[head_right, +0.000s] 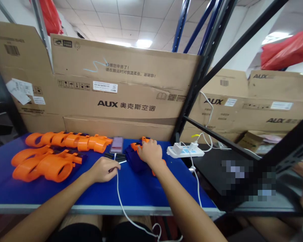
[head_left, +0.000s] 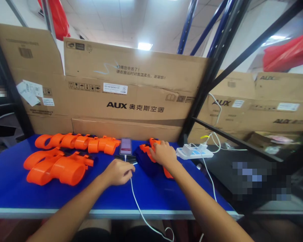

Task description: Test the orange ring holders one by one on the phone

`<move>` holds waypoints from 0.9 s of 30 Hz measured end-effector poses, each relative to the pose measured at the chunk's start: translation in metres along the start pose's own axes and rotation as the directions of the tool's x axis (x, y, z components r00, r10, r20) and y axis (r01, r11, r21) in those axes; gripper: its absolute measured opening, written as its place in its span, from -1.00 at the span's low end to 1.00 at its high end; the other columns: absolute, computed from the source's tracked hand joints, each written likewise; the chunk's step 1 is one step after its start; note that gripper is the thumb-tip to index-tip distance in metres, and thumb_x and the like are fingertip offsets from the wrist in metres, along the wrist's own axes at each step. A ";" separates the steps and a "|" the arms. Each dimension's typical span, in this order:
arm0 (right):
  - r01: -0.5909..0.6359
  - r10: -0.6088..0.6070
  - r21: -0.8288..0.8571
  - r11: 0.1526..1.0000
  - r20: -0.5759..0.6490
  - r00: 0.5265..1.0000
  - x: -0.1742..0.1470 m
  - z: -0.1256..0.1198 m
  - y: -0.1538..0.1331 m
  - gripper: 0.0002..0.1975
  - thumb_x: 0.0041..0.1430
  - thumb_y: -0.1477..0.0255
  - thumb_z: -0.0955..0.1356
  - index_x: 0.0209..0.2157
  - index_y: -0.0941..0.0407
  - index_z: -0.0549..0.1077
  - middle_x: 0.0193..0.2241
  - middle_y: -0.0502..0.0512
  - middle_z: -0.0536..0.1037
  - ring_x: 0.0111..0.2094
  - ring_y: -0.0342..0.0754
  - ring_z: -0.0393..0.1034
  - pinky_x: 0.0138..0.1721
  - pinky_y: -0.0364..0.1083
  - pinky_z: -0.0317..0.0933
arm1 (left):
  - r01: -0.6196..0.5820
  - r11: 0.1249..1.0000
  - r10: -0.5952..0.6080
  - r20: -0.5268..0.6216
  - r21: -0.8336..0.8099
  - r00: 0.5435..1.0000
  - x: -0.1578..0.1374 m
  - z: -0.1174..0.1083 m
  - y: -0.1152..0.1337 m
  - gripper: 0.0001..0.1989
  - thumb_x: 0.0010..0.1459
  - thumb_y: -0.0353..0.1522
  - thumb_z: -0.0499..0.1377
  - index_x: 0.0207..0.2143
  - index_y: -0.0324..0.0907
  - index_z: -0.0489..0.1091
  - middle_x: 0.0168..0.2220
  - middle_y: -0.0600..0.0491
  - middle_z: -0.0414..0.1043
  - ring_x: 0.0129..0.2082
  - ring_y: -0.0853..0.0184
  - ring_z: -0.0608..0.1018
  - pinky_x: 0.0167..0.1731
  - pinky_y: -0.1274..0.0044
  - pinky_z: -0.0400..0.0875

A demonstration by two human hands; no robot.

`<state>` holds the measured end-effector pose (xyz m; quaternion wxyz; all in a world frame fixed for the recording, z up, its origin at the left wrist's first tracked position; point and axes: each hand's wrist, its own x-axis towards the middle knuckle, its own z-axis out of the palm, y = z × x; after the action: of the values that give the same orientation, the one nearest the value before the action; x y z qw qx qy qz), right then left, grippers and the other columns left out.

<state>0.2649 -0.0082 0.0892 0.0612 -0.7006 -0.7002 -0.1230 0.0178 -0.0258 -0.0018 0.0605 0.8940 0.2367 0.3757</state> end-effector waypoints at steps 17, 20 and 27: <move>-0.096 0.096 0.024 0.995 0.018 0.995 0.009 0.021 0.007 -0.57 0.33 0.23 0.18 0.03 0.15 0.48 -0.13 0.36 0.56 -0.12 0.23 0.52 -0.14 0.05 0.30 | -0.032 0.997 0.028 0.050 0.072 0.998 -0.002 0.002 -0.006 -0.82 0.09 -0.46 0.14 -0.29 -0.10 0.51 -0.36 0.06 0.60 -0.43 0.31 0.58 -0.35 0.51 0.36; -0.098 0.098 0.015 0.995 0.000 0.995 0.011 0.020 0.010 -0.60 0.31 0.24 0.20 -0.07 0.16 0.53 -0.16 0.34 0.58 -0.13 0.23 0.52 -0.17 0.03 0.31 | -0.022 0.997 0.019 0.047 0.069 0.999 -0.003 0.002 -0.008 -0.82 0.09 -0.47 0.14 -0.29 -0.09 0.51 -0.35 0.06 0.60 -0.43 0.31 0.58 -0.35 0.50 0.36; -0.043 0.044 0.025 0.999 -0.054 0.998 0.012 0.005 0.019 -0.62 0.28 0.22 0.22 -0.08 0.05 0.57 -0.20 0.25 0.61 -0.18 0.15 0.53 -0.24 -0.05 0.26 | 0.020 0.999 -0.020 0.007 0.045 1.000 -0.001 -0.002 -0.006 -0.79 0.10 -0.48 0.13 -0.28 -0.08 0.51 -0.38 0.07 0.58 -0.42 0.32 0.57 -0.35 0.52 0.36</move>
<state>0.2839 0.0046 0.0887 0.0916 -0.7114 -0.6842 -0.1323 0.0140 -0.0209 -0.0028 0.0450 0.8941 0.2537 0.3664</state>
